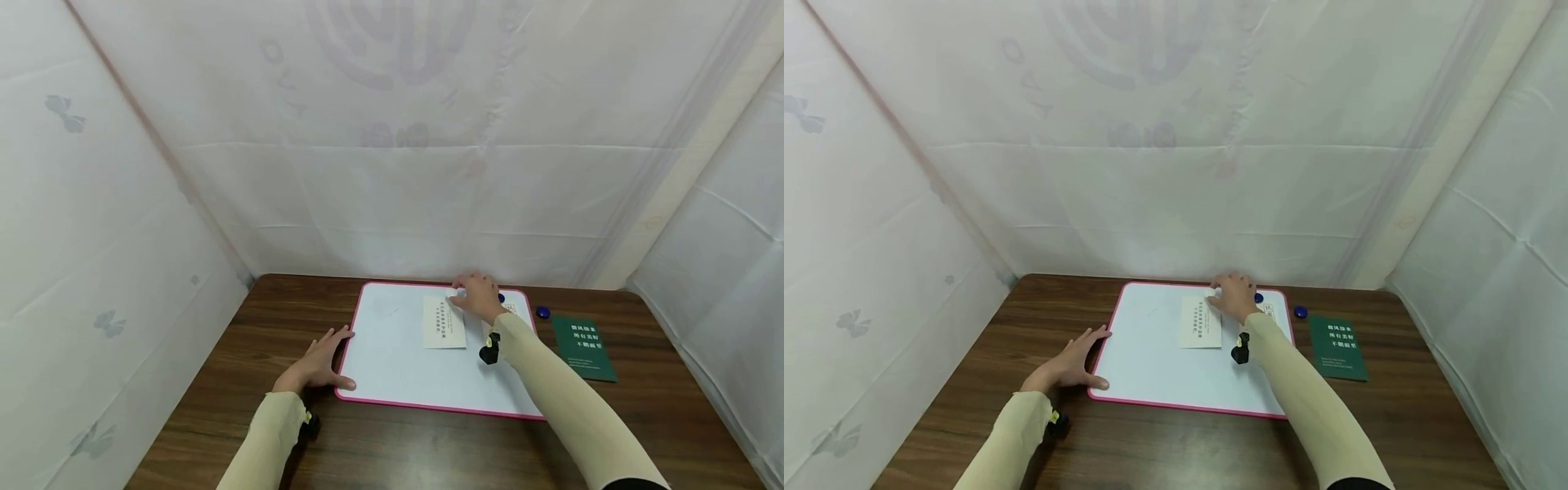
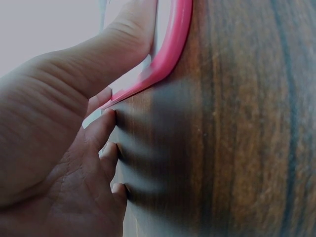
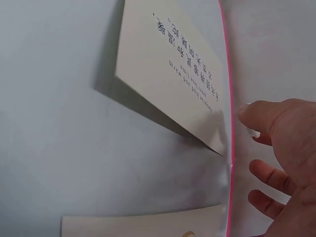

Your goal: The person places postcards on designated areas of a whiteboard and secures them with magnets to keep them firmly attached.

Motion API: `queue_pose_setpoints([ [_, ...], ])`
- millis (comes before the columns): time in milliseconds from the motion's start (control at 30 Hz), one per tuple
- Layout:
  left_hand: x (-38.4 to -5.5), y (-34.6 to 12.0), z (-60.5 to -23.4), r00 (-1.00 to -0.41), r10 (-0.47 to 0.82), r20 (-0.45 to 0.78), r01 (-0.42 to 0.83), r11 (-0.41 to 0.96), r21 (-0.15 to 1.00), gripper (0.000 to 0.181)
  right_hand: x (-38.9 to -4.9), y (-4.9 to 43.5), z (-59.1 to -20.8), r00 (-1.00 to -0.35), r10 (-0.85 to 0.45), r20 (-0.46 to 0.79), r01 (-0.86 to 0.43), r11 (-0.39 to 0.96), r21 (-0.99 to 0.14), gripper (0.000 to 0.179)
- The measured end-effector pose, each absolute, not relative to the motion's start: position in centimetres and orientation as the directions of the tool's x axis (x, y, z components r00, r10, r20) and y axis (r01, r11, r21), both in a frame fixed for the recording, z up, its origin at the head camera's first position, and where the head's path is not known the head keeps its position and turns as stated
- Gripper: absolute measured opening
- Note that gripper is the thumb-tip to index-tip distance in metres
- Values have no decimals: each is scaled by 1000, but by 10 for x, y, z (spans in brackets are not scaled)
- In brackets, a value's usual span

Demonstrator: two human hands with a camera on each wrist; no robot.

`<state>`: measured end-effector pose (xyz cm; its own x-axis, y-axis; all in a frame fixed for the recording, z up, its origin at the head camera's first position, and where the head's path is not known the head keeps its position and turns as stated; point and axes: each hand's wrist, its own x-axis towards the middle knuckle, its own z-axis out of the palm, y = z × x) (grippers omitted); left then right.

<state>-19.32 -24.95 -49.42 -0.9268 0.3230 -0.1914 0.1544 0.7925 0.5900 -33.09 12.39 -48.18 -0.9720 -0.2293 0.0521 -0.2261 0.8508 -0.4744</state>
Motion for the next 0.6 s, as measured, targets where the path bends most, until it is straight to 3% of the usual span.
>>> queue_pose_setpoints([
  [600, -195, -247, -495, -930, 310, -196, 146, 803, 578, 107, -340, 114, -494, -966, -243, 86, -254, 841, -477, 36],
])
